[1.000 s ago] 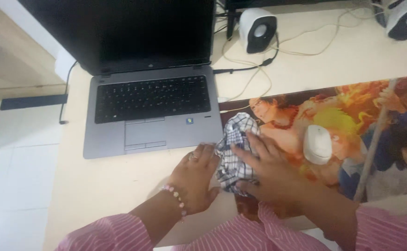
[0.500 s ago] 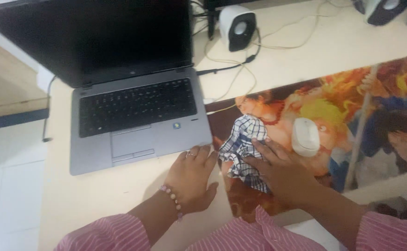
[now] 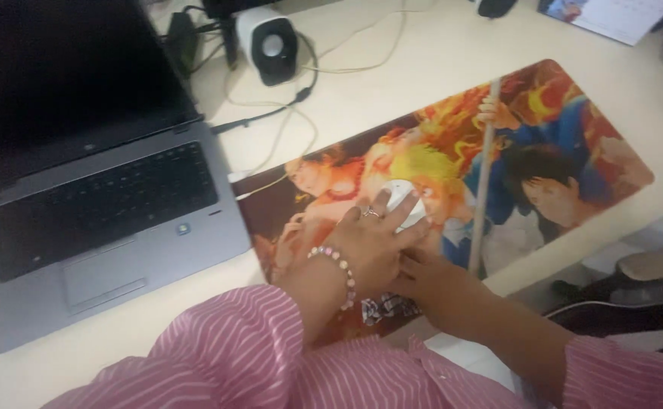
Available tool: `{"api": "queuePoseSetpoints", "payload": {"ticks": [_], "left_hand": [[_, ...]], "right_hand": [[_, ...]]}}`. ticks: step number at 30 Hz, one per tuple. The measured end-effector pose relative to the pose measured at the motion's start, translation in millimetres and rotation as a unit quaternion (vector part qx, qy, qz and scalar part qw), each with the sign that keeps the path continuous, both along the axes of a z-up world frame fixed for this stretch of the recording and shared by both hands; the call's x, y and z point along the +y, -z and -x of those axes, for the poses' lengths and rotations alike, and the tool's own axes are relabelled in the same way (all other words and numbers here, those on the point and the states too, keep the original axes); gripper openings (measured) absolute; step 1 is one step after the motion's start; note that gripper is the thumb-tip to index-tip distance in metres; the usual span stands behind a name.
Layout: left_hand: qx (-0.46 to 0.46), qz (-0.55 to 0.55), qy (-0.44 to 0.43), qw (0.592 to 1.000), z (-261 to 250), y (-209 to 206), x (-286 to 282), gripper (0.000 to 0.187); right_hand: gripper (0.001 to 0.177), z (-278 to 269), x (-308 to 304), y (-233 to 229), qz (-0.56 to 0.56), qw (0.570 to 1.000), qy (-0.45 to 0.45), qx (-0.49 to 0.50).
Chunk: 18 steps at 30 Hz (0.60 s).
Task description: Organize objects on a desk including wiping a mat, moving a clock, and unfolding a small tripod.
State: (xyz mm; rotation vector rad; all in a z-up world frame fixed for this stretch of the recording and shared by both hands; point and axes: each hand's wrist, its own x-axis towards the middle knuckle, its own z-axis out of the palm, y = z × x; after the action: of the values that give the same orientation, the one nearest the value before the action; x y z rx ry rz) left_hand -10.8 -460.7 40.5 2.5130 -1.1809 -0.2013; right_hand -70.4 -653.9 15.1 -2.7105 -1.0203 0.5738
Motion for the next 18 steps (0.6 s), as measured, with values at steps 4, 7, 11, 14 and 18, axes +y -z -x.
{"api": "queuePoseSetpoints", "payload": {"ticks": [4,7,11,14,18], "left_hand": [[-0.005,0.001,-0.002,1.000,-12.8,20.1,-24.8,0.053],[0.004,-0.038,-0.016,0.999,-17.5,26.8,-32.0,0.039],[0.057,-0.038,-0.047,0.997,-24.3,21.6,-36.8,0.034],[0.032,-0.059,-0.059,0.996,-27.0,20.0,-40.6,0.036],[0.020,-0.092,-0.068,0.993,-28.3,8.3,-47.9,0.042]], "right_hand": [[0.076,-2.7,-26.8,6.5,-0.014,0.998,-0.052,-0.027],[0.070,-9.1,-38.4,0.4,-0.033,0.994,-0.082,-0.066],[0.066,-20.0,-46.5,-1.3,-0.024,0.995,-0.090,-0.028],[0.060,-27.2,-50.7,-2.3,-0.039,0.993,-0.105,-0.029],[0.050,-32.0,-58.1,4.4,-0.048,0.992,-0.110,-0.037]]}}
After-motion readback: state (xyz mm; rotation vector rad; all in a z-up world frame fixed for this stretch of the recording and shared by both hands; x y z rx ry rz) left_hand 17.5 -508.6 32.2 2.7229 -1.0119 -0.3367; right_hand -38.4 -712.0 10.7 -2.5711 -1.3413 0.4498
